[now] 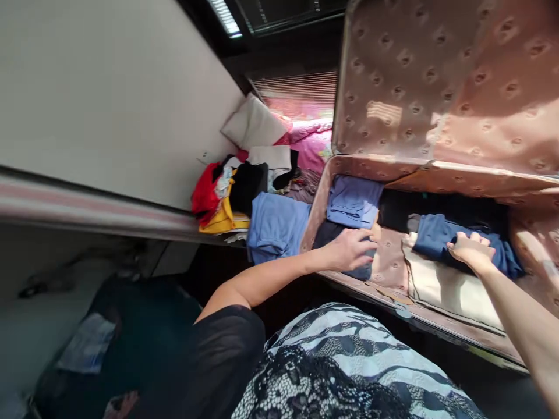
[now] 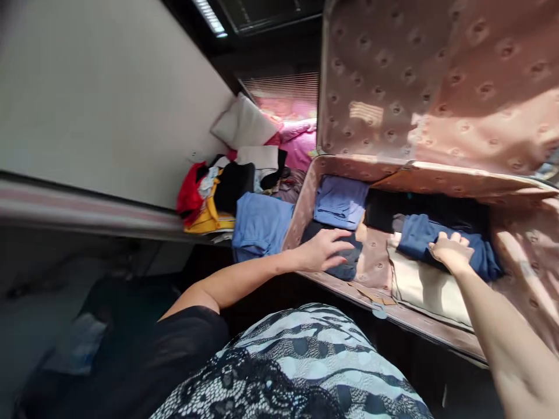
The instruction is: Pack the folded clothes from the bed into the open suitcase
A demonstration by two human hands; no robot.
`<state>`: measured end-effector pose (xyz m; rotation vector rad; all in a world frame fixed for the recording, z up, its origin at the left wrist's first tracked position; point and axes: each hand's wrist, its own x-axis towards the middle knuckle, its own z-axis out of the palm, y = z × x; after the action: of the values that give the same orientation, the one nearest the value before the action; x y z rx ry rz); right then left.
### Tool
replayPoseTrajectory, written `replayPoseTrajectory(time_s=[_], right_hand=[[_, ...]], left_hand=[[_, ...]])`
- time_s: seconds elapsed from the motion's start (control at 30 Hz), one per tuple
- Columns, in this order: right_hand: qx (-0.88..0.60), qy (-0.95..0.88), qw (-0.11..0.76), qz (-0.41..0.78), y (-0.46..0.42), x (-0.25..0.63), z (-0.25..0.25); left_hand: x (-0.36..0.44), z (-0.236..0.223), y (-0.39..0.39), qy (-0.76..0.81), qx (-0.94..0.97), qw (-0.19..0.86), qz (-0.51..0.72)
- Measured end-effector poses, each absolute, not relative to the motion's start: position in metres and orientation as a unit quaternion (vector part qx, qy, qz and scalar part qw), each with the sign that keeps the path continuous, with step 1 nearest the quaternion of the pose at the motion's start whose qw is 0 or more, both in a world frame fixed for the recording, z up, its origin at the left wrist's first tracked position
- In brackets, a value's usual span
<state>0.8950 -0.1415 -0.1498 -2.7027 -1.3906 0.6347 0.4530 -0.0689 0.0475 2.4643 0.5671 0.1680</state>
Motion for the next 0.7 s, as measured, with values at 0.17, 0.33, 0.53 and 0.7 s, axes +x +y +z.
replayPoseTrajectory(time_s=[0.17, 0.33, 0.53, 0.7], right_hand=[[-0.798, -0.545, 0.093, 0.242, -0.098, 0.803, -0.091], [-0.695, -0.675, 0.120, 0.217, -0.038, 0.669, -0.015], [-0.555, -0.808, 0.030, 0.197, 0.029, 0.503, 0.035], [-0.551, -0.797, -0.104, 0.226, 0.068, 0.430, 0.031]], left_hand=[[0.288, 0.053, -0.065, 0.524, 0.799, 0.234, 0.180], [0.205, 0.017, -0.092, 0.625, 0.748, 0.208, 0.083], [0.199, -0.010, -0.110, 0.604, 0.757, 0.213, 0.131], [0.189, -0.022, -0.112, 0.562, 0.774, 0.238, 0.170]])
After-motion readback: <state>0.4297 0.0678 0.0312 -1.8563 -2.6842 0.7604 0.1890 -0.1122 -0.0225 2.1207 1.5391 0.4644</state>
